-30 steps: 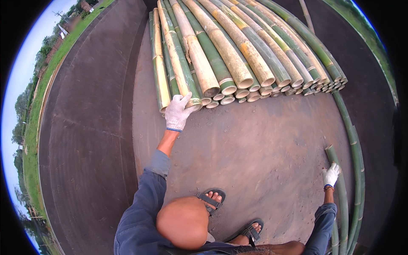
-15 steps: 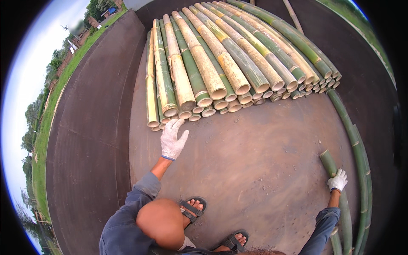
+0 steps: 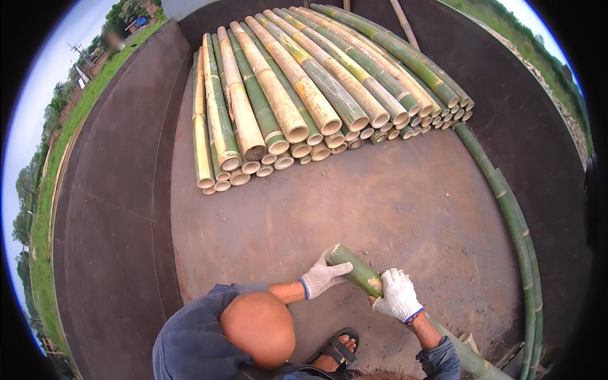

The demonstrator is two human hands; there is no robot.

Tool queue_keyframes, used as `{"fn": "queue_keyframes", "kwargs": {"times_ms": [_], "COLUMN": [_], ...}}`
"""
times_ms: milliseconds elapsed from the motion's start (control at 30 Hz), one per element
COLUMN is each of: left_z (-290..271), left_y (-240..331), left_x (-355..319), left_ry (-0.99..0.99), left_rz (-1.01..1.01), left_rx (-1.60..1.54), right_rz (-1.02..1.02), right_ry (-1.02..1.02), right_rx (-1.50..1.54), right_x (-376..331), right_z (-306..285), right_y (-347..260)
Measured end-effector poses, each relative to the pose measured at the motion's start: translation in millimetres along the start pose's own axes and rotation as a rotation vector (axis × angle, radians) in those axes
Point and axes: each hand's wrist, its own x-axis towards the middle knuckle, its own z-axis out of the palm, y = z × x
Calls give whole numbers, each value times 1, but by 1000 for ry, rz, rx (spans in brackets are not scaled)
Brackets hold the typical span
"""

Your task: The person repeatedly picks up bamboo poles from the ground and places them into a neat stack on the bed of a pickup truck. The person handles the poles one at a time, wearing gloves, and continues stacking until the truck bed is filled.

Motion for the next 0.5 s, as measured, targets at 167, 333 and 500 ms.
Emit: {"fn": "queue_keyframes", "kwargs": {"times_ms": [167,333,500], "left_z": [-60,-138,-199], "left_y": [75,189,277], "left_x": [-50,-89,-104], "left_ry": [324,705,800], "left_rz": [350,758,889], "left_rx": [13,97,-195], "right_rz": [-86,144,285], "right_ry": [-27,-408,-150], "right_rx": [196,-100,-24], "right_x": [2,-104,-114], "right_z": [-34,-101,-41], "right_y": [-28,14,32]}}
